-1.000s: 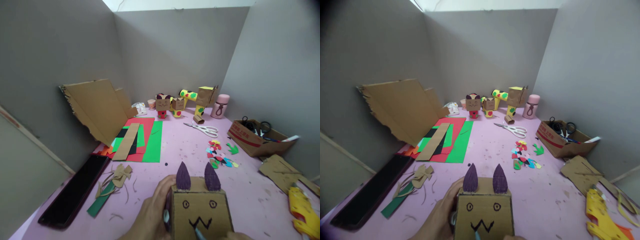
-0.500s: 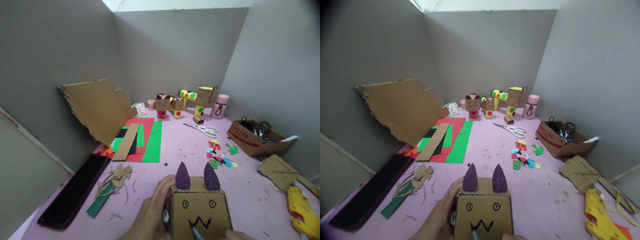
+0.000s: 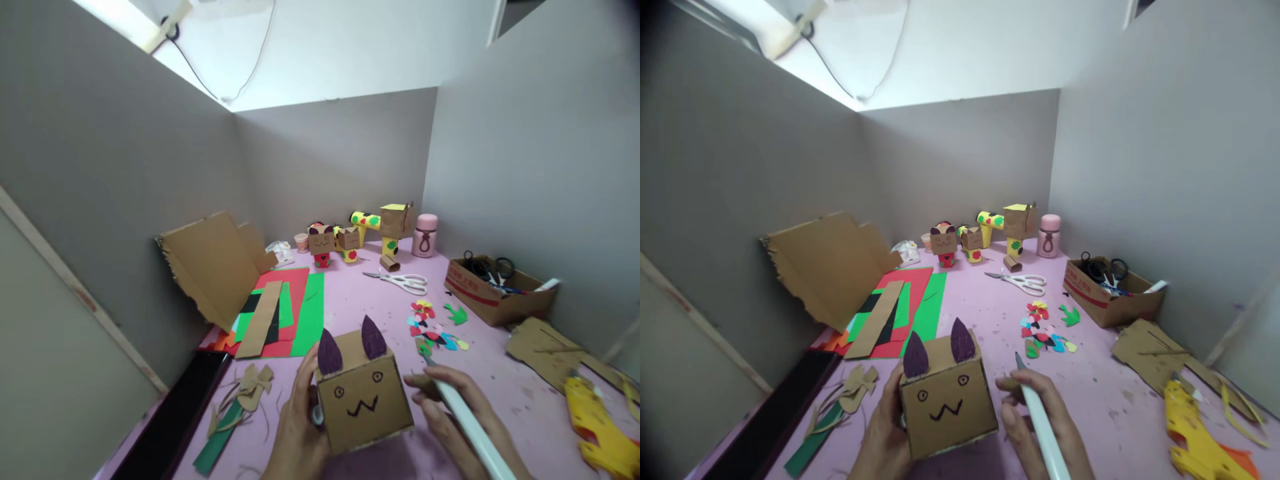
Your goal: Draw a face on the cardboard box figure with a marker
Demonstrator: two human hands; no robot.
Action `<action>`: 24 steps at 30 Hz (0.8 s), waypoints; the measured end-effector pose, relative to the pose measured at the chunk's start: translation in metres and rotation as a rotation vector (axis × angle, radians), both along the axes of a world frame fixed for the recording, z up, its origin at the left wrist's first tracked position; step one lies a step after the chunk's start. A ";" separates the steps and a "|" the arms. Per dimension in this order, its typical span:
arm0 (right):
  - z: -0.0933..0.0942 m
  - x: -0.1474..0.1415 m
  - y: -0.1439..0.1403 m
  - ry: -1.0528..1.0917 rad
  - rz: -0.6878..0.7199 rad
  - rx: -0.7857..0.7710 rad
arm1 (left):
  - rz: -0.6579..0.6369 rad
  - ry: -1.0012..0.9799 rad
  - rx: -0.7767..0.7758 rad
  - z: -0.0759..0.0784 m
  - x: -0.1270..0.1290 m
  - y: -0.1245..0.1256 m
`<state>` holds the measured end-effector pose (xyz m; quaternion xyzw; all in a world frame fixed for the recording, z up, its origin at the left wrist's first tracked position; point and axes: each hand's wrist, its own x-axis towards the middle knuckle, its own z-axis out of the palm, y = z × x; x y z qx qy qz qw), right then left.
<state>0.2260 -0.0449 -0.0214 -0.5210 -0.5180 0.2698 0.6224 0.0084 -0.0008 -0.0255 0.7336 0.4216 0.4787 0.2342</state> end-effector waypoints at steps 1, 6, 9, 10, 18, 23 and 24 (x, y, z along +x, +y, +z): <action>-0.003 -0.005 0.005 0.075 0.055 -0.042 | 0.013 0.025 0.028 -0.003 -0.002 0.002; -0.007 -0.011 0.021 0.315 0.425 -0.088 | -0.032 0.099 0.094 -0.012 -0.003 0.011; 0.003 -0.005 0.021 0.479 0.634 -0.149 | -0.095 0.134 0.157 -0.010 0.001 0.009; 0.006 -0.003 0.020 0.515 0.677 -0.162 | -0.103 0.147 0.164 -0.008 0.002 0.008; 0.001 0.002 0.023 0.551 0.629 -0.054 | -0.033 0.179 0.063 -0.001 0.003 0.009; 0.011 0.000 0.017 0.536 0.699 -0.062 | 0.009 0.196 -0.056 -0.002 -0.002 0.008; 0.014 0.000 0.016 0.523 0.718 -0.074 | 0.008 0.193 -0.073 -0.002 -0.002 0.007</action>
